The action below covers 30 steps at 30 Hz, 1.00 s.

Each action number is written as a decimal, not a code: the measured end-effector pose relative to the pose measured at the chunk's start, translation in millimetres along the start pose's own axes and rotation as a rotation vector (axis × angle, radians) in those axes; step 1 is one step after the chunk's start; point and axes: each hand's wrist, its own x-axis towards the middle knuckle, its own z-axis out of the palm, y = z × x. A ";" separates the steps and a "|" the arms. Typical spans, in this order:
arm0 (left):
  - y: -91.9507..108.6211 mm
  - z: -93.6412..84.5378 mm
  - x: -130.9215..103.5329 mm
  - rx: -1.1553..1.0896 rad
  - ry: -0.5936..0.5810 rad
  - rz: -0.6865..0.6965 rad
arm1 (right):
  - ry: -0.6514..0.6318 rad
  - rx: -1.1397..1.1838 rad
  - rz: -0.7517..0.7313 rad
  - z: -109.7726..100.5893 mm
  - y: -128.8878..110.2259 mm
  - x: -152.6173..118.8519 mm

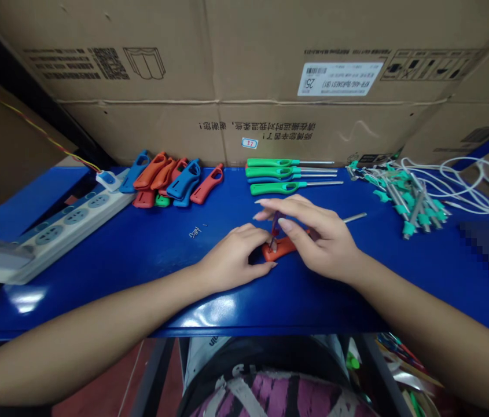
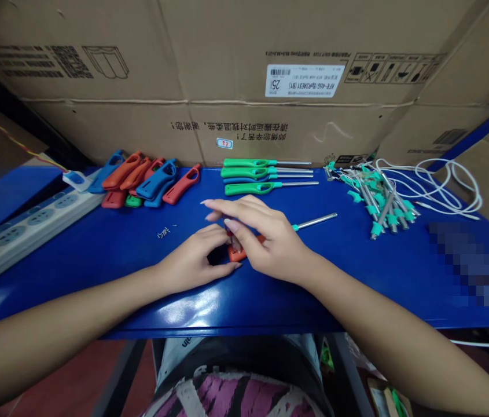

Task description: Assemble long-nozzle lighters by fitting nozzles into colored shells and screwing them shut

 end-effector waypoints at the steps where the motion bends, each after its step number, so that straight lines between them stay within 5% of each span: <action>1: 0.1 -0.2 0.0 0.001 0.001 0.001 | 0.008 0.028 0.017 0.5 -0.3 0.3; 7: 0.9 -0.8 0.2 0.018 0.001 0.001 | 0.080 -0.250 -0.128 -1.8 4.0 -1.9; 13: -0.5 0.7 0.1 0.015 0.011 0.001 | 0.022 -0.009 -0.042 1.0 -0.2 -0.5; 19: -0.6 0.7 -0.1 0.008 0.012 0.004 | 0.093 -0.236 -0.146 -2.5 4.8 -2.8; 25: -1.5 1.1 -0.7 -0.016 0.016 0.018 | -0.021 0.043 0.005 -1.7 2.9 -1.5; 30: -1.1 0.9 -0.4 0.013 0.017 0.008 | 0.049 -0.108 -0.087 -3.1 4.2 0.3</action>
